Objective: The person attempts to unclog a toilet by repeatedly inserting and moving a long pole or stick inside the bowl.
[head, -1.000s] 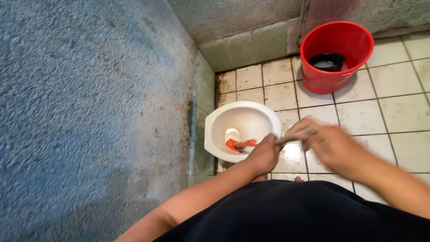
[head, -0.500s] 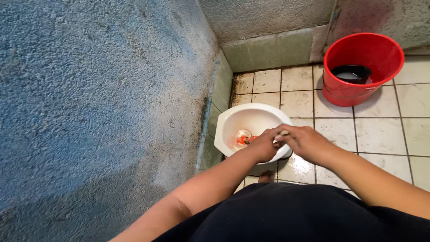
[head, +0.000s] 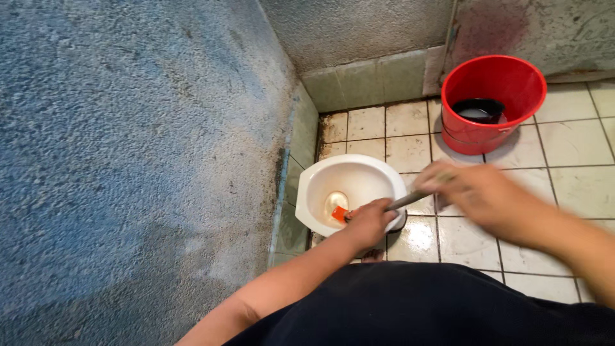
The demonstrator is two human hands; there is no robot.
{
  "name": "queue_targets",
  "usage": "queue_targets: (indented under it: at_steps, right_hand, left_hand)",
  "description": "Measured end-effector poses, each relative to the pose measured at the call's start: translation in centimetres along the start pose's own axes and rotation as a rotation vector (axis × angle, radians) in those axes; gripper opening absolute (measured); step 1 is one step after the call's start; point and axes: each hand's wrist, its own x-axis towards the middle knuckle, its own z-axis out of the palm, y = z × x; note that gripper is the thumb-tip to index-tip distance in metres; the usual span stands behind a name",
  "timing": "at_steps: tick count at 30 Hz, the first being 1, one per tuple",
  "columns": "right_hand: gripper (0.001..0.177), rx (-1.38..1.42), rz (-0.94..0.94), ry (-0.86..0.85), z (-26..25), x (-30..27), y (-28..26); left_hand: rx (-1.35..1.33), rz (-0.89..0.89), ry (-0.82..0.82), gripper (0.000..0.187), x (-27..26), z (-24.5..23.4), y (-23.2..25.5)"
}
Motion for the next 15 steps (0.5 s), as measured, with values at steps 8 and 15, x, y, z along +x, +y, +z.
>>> queue_targets:
  at_steps: [8, 15]
  right_hand:
    - [0.016, -0.303, 0.080, 0.339, -0.6, -1.5, -5.2]
    - [0.013, -0.123, 0.277, 0.253, 0.3, -1.7, -3.8]
  left_hand:
    - [-0.184, 0.074, 0.108, 0.028, 3.7, 0.2, 6.3]
    - [-0.006, -0.135, -0.188, 0.026, 1.0, 0.6, 3.7]
